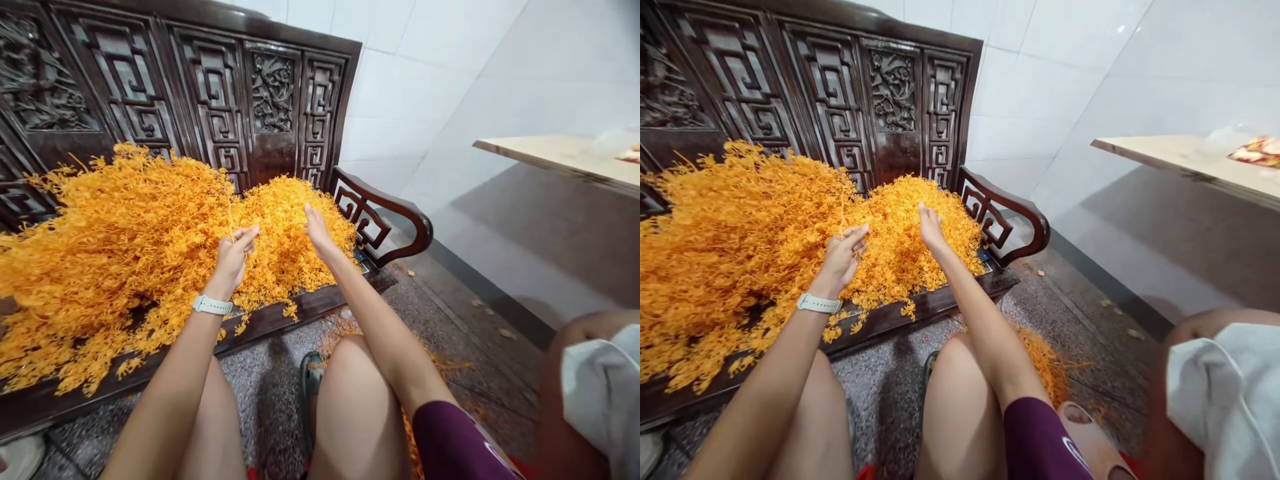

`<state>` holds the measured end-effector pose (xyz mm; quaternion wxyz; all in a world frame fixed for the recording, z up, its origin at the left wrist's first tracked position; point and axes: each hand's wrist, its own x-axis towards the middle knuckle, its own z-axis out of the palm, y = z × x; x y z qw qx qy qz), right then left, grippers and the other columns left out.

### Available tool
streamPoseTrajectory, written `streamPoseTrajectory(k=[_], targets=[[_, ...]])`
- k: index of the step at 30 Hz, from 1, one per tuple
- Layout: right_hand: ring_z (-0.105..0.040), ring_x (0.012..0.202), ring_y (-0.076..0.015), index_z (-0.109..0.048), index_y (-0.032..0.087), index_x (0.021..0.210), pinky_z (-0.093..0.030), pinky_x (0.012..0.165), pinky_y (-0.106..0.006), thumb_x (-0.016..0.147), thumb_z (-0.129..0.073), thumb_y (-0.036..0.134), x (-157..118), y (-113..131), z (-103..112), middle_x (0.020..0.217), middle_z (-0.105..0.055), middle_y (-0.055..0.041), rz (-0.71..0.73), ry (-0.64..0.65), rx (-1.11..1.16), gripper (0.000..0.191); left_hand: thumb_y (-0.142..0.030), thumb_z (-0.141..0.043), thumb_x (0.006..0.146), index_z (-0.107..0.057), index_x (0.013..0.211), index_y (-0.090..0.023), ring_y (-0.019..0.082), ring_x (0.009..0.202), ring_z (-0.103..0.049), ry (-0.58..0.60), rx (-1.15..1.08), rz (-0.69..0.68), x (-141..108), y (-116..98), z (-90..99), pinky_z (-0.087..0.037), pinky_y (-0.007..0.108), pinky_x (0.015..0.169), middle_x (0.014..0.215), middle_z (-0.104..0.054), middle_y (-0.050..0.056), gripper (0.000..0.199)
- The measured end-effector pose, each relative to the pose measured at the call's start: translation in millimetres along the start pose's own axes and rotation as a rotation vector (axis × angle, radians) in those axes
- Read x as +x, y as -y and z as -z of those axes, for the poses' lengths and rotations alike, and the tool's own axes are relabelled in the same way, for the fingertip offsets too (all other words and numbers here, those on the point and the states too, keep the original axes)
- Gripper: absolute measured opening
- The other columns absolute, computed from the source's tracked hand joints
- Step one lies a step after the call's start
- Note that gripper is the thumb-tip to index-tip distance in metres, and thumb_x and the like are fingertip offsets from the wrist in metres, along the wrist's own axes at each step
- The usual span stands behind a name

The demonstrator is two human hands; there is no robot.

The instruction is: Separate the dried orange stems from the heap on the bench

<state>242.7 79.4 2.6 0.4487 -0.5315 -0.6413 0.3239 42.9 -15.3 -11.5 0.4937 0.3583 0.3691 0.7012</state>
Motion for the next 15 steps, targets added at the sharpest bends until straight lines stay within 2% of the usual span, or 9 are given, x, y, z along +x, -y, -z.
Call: streamPoseTrajectory(k=[1,2,3,5,7,8,11,13,15], targets=[[-0.058,0.119,-0.0306,-0.065,0.022,0.109,-0.049,0.100,-0.046,0.100,-0.035,0.073,0.4,-2.8,-3.1,0.120,-0.064,-0.0159,-0.002,-0.022,-0.046,0.059,-0.036,-0.092,0.071,-0.069,0.068,-0.015,0.006,0.057,-0.038,0.012,0.078,-0.022,-0.5,2.4,-0.8,-0.030,0.023,0.054,0.067,-0.056,-0.002,0.031],[-0.057,0.124,-0.0315,-0.067,0.021,0.106,-0.046,0.105,-0.047,0.099,-0.038,0.074,-0.6,-3.4,-6.2,0.120,-0.065,-0.0162,-0.005,-0.040,-0.044,0.061,-0.038,-0.093,0.070,-0.071,0.068,-0.015,0.007,0.057,-0.038,0.030,0.148,-0.037,-1.1,4.5,-1.8,-0.030,0.024,0.054,0.064,-0.054,-0.002,0.032],[-0.059,0.120,-0.0303,-0.068,0.020,0.102,-0.047,0.105,-0.045,0.099,-0.040,0.074,-3.0,-2.0,-9.2,0.116,-0.066,-0.0152,0.005,-0.032,-0.005,0.062,-0.041,-0.093,0.070,-0.072,0.068,-0.015,0.008,0.057,-0.039,0.053,0.207,-0.044,-1.7,6.3,-3.0,-0.029,0.025,0.055,0.062,-0.053,-0.002,0.033],[-0.065,0.097,-0.0233,-0.069,0.019,0.100,-0.053,0.089,-0.038,0.099,-0.040,0.074,-10.6,5.4,-14.9,0.100,-0.068,-0.0104,0.078,0.096,0.105,0.062,-0.044,-0.092,0.070,-0.074,0.069,-0.015,0.009,0.057,-0.039,0.098,0.286,-0.042,-2.7,9.2,-5.1,-0.029,0.026,0.056,0.061,-0.054,-0.001,0.034],[-0.060,0.072,-0.0157,-0.068,0.019,0.100,-0.051,0.069,-0.030,0.099,-0.044,0.073,-19.6,14.9,-19.2,0.087,-0.064,-0.0044,0.140,0.262,0.210,0.059,-0.044,-0.093,0.069,-0.076,0.069,-0.015,0.010,0.058,-0.043,0.133,0.332,-0.036,-3.2,11.4,-5.7,-0.031,0.027,0.057,0.062,-0.057,0.000,0.033],[-0.056,0.066,-0.0132,-0.068,0.019,0.097,-0.047,0.062,-0.027,0.098,-0.049,0.071,-23.6,19.1,-20.6,0.082,-0.061,-0.0022,0.178,0.342,0.233,0.056,-0.042,-0.094,0.067,-0.076,0.068,-0.015,0.011,0.059,-0.045,0.147,0.348,-0.035,-3.2,12.4,-5.4,-0.031,0.027,0.057,0.062,-0.059,0.001,0.033],[-0.045,0.059,-0.0093,-0.063,0.019,0.080,-0.036,0.052,-0.023,0.095,-0.065,0.064,-31.3,26.2,-20.9,0.069,-0.053,0.0017,0.265,0.504,0.246,0.047,-0.038,-0.096,0.064,-0.076,0.067,-0.016,0.013,0.060,-0.048,0.177,0.349,-0.030,-3.3,14.2,-3.1,-0.032,0.027,0.056,0.062,-0.061,0.002,0.030],[-0.039,0.055,-0.0080,-0.058,0.019,0.076,-0.029,0.048,-0.022,0.093,-0.070,0.059,-33.5,27.7,-18.2,0.063,-0.049,0.0040,0.226,0.552,0.293,0.045,-0.037,-0.095,0.067,-0.078,0.070,-0.016,0.012,0.059,-0.047,0.211,0.321,-0.013,-3.8,14.0,-2.2,-0.031,0.026,0.055,0.063,-0.062,0.002,0.027],[-0.032,0.050,-0.0072,-0.054,0.021,0.078,-0.024,0.046,-0.021,0.095,-0.070,0.055,-35.6,29.5,-15.1,0.058,-0.045,0.0066,0.125,0.612,0.405,0.041,-0.037,-0.092,0.071,-0.080,0.075,-0.015,0.011,0.057,-0.044,0.275,0.262,0.018,-4.9,12.6,-2.8,-0.030,0.025,0.054,0.064,-0.063,0.002,0.025]])
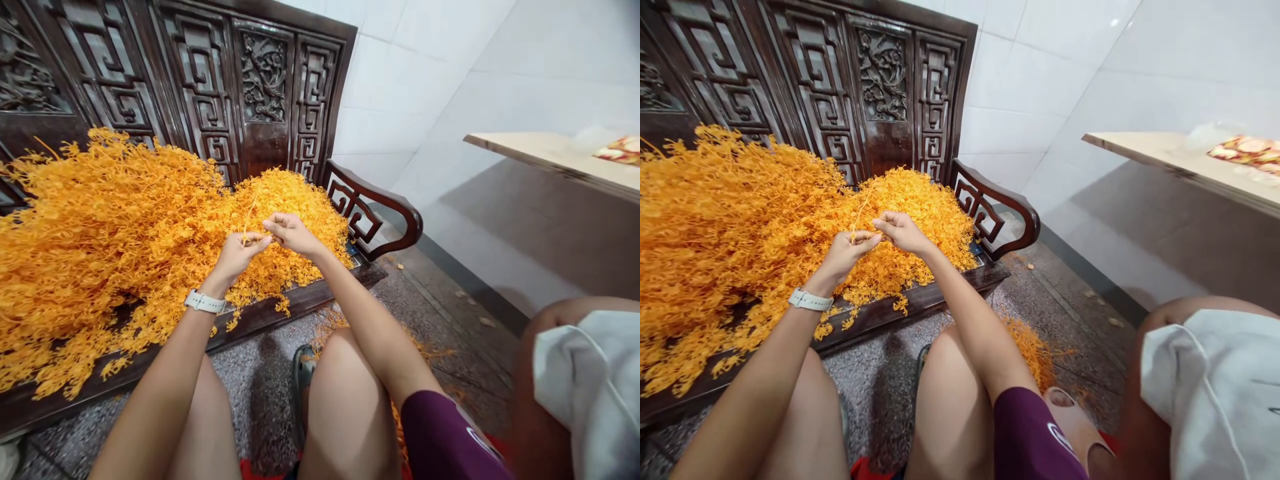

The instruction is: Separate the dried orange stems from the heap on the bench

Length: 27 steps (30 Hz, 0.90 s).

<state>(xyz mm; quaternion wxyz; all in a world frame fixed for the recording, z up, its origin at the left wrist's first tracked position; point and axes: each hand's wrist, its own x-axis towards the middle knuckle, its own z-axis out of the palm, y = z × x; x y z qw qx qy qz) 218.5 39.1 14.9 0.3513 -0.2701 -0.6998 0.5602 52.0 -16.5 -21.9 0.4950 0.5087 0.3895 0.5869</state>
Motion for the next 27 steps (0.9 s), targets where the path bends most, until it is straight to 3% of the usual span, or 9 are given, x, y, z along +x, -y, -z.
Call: streamPoseTrajectory(k=[3,8,12,16,18,20,23,25,27], targets=[[-0.021,0.048,-0.0070,-0.050,0.022,0.083,-0.021,0.046,-0.019,0.102,-0.062,0.046,-4.2,5.7,-5.3,0.055,-0.035,0.0098,-0.094,0.099,0.258,0.032,-0.033,-0.091,0.073,-0.078,0.075,-0.015,0.009,0.053,-0.040,0.085,-0.196,0.043,-2.1,-3.5,-2.5,-0.029,0.023,0.050,0.061,-0.058,0.001,0.022],[-0.008,0.052,-0.0089,-0.048,0.021,0.082,-0.018,0.045,-0.016,0.106,-0.048,0.024,-7.2,12.8,-21.4,0.057,-0.022,0.0096,-0.080,0.142,0.494,0.024,-0.015,-0.084,0.078,-0.066,0.066,-0.015,0.008,0.050,-0.042,0.075,-0.524,0.120,-10.4,-12.0,-5.0,-0.032,0.021,0.046,0.060,-0.053,0.001,0.022],[-0.009,0.053,-0.0123,-0.040,0.023,0.080,-0.021,0.044,-0.018,0.106,-0.043,0.026,-9.0,26.1,-17.5,0.060,-0.015,0.0073,-0.019,-0.016,0.576,0.026,-0.018,-0.075,0.089,-0.055,0.064,-0.020,0.011,0.050,-0.042,0.050,-0.796,0.026,-15.6,-22.4,0.3,-0.047,0.026,0.057,0.052,-0.033,-0.004,0.032],[-0.035,0.058,-0.0128,-0.055,0.025,0.095,-0.040,0.053,-0.021,0.108,-0.041,0.046,-9.3,43.7,0.6,0.068,-0.041,0.0020,0.052,-0.239,0.414,0.028,-0.029,-0.063,0.103,-0.065,0.085,-0.023,0.010,0.049,-0.043,-0.072,-0.883,-0.005,-11.3,-28.7,8.5,-0.057,0.031,0.070,0.054,-0.035,-0.007,0.018],[-0.056,0.078,-0.0157,-0.061,0.028,0.116,-0.052,0.068,-0.026,0.107,-0.038,0.058,-7.4,43.4,11.4,0.093,-0.061,-0.0054,0.033,-0.347,0.284,0.039,-0.031,-0.062,0.104,-0.067,0.095,-0.024,0.008,0.050,-0.047,-0.145,-0.912,0.014,-7.6,-28.6,11.6,-0.057,0.030,0.072,0.056,-0.041,-0.008,0.012],[-0.064,0.108,-0.0219,-0.057,0.031,0.135,-0.057,0.086,-0.035,0.105,-0.035,0.066,-4.8,34.2,20.8,0.130,-0.063,-0.0108,-0.038,-0.430,0.153,0.051,-0.031,-0.065,0.103,-0.066,0.099,-0.024,0.008,0.053,-0.052,-0.204,-0.934,0.039,-4.6,-27.2,13.5,-0.057,0.029,0.072,0.059,-0.046,-0.009,0.008],[-0.045,0.147,-0.0313,-0.054,0.031,0.147,-0.048,0.113,-0.049,0.100,-0.039,0.074,-1.2,11.3,28.6,0.165,-0.042,-0.0105,-0.188,-0.487,-0.075,0.064,-0.031,-0.069,0.101,-0.066,0.102,-0.024,0.007,0.057,-0.057,-0.254,-0.952,0.058,-2.3,-25.2,14.3,-0.056,0.028,0.074,0.062,-0.051,-0.009,0.008],[-0.026,0.160,-0.0321,-0.059,0.027,0.144,-0.031,0.128,-0.052,0.098,-0.042,0.076,0.5,-1.5,29.5,0.171,-0.035,-0.0101,-0.223,-0.518,-0.229,0.069,-0.031,-0.069,0.101,-0.067,0.102,-0.024,0.007,0.059,-0.059,-0.262,-0.951,0.058,-1.5,-24.8,14.2,-0.056,0.027,0.075,0.063,-0.053,-0.009,0.008],[-0.023,0.162,-0.0292,-0.064,0.023,0.136,-0.020,0.133,-0.049,0.099,-0.042,0.075,1.2,-7.7,27.8,0.169,-0.039,-0.0110,-0.170,-0.521,-0.305,0.068,-0.033,-0.068,0.101,-0.068,0.101,-0.024,0.007,0.061,-0.061,-0.260,-0.932,0.068,-0.9,-24.5,14.0,-0.057,0.027,0.076,0.064,-0.054,-0.008,0.009]])
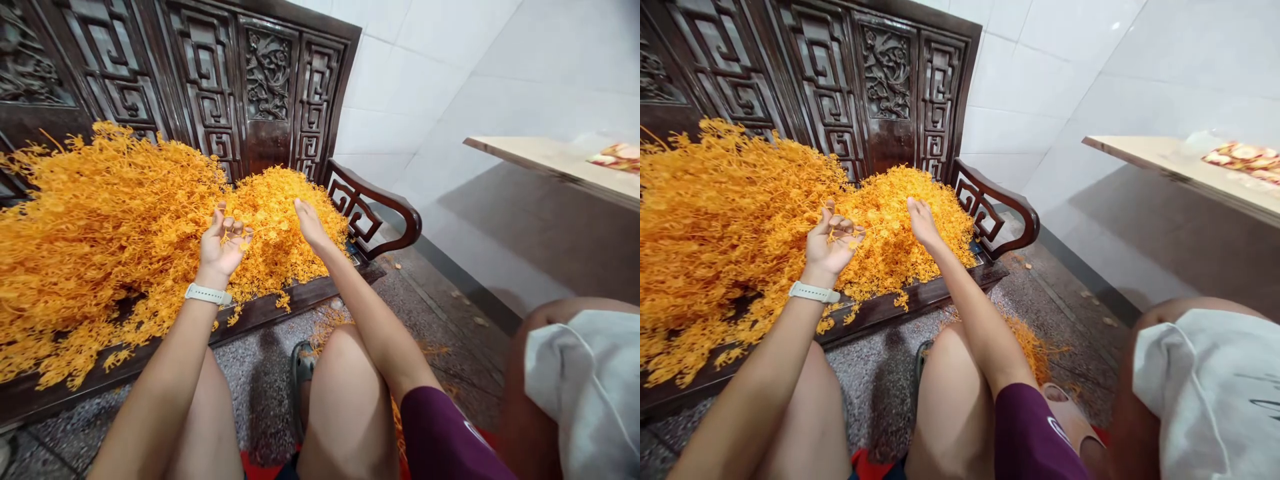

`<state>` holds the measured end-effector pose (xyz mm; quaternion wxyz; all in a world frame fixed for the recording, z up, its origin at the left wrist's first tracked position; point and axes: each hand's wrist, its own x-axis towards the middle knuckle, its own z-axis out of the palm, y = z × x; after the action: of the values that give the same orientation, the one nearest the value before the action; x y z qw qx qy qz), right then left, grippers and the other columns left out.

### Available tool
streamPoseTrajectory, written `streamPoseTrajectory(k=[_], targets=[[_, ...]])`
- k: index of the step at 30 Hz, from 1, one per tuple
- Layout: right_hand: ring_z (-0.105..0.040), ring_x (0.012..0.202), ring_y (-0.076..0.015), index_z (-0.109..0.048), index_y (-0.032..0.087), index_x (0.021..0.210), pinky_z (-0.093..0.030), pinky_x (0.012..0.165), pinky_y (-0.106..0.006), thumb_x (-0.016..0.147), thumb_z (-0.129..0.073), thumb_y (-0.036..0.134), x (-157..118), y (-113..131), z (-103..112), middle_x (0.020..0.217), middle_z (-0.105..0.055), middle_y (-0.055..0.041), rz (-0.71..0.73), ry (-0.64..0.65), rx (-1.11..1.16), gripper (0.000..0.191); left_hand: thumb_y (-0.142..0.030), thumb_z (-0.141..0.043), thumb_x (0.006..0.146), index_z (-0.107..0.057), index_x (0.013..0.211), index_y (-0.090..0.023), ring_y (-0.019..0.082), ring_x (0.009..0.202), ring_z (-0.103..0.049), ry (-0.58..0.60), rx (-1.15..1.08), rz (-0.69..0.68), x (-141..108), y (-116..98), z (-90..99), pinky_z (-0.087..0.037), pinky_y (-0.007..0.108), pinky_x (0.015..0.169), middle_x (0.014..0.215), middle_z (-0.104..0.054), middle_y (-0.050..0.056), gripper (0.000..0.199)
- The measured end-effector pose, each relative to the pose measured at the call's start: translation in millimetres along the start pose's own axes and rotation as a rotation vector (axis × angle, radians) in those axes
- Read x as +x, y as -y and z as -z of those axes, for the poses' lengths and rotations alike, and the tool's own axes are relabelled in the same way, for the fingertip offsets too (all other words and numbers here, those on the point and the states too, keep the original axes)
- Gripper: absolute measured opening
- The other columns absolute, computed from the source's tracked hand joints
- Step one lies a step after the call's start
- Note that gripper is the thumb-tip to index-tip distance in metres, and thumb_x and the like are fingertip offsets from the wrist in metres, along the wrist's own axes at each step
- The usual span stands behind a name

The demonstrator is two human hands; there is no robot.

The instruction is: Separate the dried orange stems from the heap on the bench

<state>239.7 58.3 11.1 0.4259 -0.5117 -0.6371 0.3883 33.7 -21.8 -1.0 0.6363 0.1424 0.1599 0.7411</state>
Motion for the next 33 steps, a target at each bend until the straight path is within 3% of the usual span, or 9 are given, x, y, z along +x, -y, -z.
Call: streamPoseTrajectory(k=[3,5,7,10,14,20,25,30,33], targets=[[-0.050,0.144,-0.0265,-0.069,0.023,0.122,-0.039,0.122,-0.045,0.099,-0.042,0.076,-4.0,3.5,-3.1,0.150,-0.060,-0.0133,0.073,0.068,0.074,0.064,-0.036,-0.069,0.100,-0.068,0.099,-0.024,0.008,0.064,-0.064,-0.011,0.039,0.022,1.0,1.3,0.1,-0.058,0.028,0.078,0.065,-0.057,-0.007,0.013],[-0.066,0.113,-0.0237,-0.070,0.023,0.111,-0.056,0.095,-0.037,0.098,-0.041,0.078,-8.5,9.2,-4.3,0.124,-0.071,-0.0136,0.053,0.152,0.136,0.064,-0.036,-0.072,0.098,-0.069,0.099,-0.023,0.009,0.064,-0.065,-0.002,0.061,0.047,1.4,3.4,0.0,-0.058,0.028,0.078,0.066,-0.059,-0.006,0.014],[-0.064,0.082,-0.0187,-0.068,0.022,0.098,-0.052,0.068,-0.029,0.097,-0.043,0.078,-13.2,14.1,-5.7,0.098,-0.071,-0.0102,0.042,0.246,0.140,0.062,-0.037,-0.073,0.097,-0.070,0.101,-0.023,0.009,0.063,-0.065,0.019,0.094,0.077,1.2,6.5,-0.5,-0.059,0.027,0.075,0.066,-0.059,-0.006,0.015],[-0.045,0.060,-0.0131,-0.058,0.022,0.078,-0.035,0.053,-0.025,0.099,-0.051,0.072,-18.2,17.3,-8.4,0.073,-0.058,-0.0022,0.128,0.381,0.054,0.054,-0.040,-0.071,0.098,-0.072,0.105,-0.021,0.009,0.064,-0.066,0.040,0.176,0.121,-0.3,12.1,-1.6,-0.058,0.025,0.071,0.069,-0.063,-0.004,0.020],[-0.033,0.061,-0.0123,-0.044,0.021,0.065,-0.027,0.056,-0.026,0.100,-0.056,0.064,-19.4,15.7,-9.9,0.066,-0.035,0.0029,0.286,0.411,0.005,0.056,-0.046,-0.070,0.097,-0.073,0.106,-0.020,0.011,0.069,-0.069,0.070,0.243,0.170,-2.4,17.9,-2.5,-0.059,0.025,0.071,0.078,-0.071,0.001,0.028],[-0.035,0.063,-0.0125,-0.053,0.022,0.073,-0.028,0.057,-0.026,0.101,-0.056,0.059,-20.6,13.2,-12.5,0.068,-0.040,0.0030,0.291,0.501,0.058,0.048,-0.070,-0.060,0.094,-0.071,0.110,-0.019,0.020,0.090,-0.073,0.124,0.141,0.158,-5.0,16.5,-7.7,-0.063,0.033,0.081,0.097,-0.074,0.011,0.054],[-0.031,0.064,-0.0122,-0.048,0.022,0.072,-0.026,0.056,-0.025,0.098,-0.064,0.053,-18.9,11.7,-26.8,0.069,-0.037,0.0040,0.302,0.301,0.209,0.043,-0.084,-0.060,0.083,-0.068,0.110,-0.020,0.027,0.115,-0.068,0.093,0.087,0.070,-4.8,17.7,-7.8,-0.062,0.036,0.090,0.118,-0.069,0.018,0.070],[-0.040,0.070,-0.0134,-0.044,0.023,0.075,-0.036,0.060,-0.024,0.100,-0.059,0.054,-21.4,11.9,-35.0,0.074,-0.043,0.0024,0.303,0.131,0.245,0.043,-0.062,-0.080,0.083,-0.069,0.105,-0.019,0.018,0.089,-0.070,0.100,0.373,0.085,-5.7,37.7,-2.7,-0.056,0.025,0.071,0.104,-0.071,0.011,0.049],[-0.047,0.072,-0.0144,-0.048,0.024,0.080,-0.039,0.059,-0.024,0.098,-0.061,0.057,-29.2,18.1,-34.5,0.074,-0.049,0.0015,0.154,0.264,0.231,0.040,-0.040,-0.091,0.078,-0.064,0.097,-0.020,0.013,0.078,-0.068,0.095,0.471,0.018,-8.2,51.6,-3.4,-0.048,0.020,0.064,0.092,-0.072,0.005,0.039]])
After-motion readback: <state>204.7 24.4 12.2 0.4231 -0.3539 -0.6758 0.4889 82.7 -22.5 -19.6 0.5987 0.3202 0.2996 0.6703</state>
